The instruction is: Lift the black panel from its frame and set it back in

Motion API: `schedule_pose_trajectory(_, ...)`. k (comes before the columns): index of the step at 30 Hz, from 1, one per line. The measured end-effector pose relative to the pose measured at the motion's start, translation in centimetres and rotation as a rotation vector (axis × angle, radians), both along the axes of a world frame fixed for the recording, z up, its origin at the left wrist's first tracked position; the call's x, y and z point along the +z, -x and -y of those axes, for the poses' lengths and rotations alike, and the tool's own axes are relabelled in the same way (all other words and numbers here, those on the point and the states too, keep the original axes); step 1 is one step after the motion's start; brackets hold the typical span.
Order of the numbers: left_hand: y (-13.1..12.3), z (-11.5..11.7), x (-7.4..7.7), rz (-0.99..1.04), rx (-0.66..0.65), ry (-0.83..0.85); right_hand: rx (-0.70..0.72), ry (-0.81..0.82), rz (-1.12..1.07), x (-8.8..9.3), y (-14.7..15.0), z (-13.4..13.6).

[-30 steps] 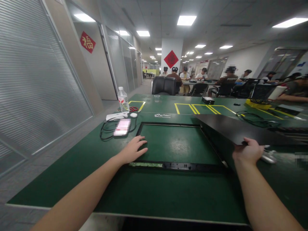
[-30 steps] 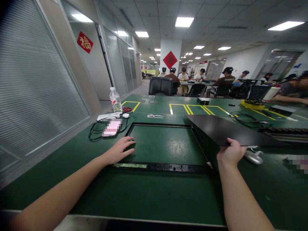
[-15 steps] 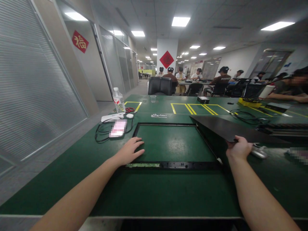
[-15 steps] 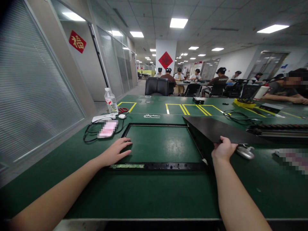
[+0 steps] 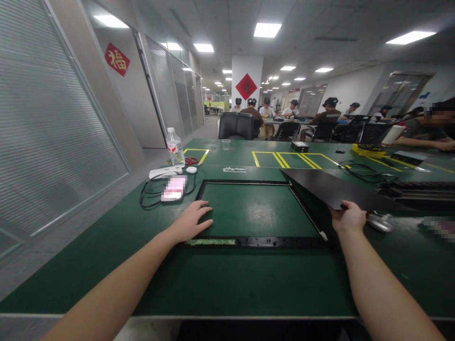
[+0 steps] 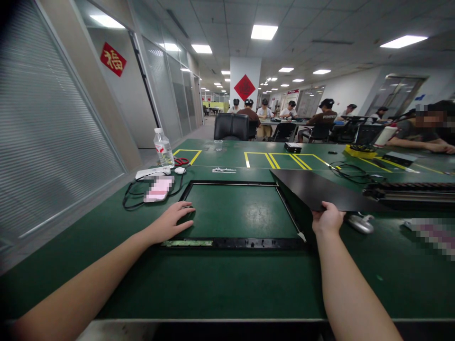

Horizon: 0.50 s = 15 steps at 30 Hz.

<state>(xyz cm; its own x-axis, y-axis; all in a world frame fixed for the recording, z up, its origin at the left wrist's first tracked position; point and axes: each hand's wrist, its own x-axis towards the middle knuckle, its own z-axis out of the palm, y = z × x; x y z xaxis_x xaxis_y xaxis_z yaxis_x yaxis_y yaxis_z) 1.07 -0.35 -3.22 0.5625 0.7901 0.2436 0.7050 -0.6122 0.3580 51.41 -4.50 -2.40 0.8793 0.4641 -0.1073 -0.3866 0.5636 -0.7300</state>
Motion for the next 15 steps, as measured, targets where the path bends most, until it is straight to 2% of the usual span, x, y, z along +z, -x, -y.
schedule_pose_trajectory(8,0.2,0.1,0.1,0.042,0.089,-0.008,0.060,0.006,0.033,-1.3,-1.3,-0.6)
schedule_pose_trajectory(12,0.9,-0.5,0.3,0.137,0.182,-0.029,0.061,0.021,0.028,-1.6,-1.7,-0.8)
schedule_pose_trajectory(15,1.5,-0.9,0.5,0.256,0.251,0.014,0.053,0.017,0.029,-1.7,-1.8,-0.9)
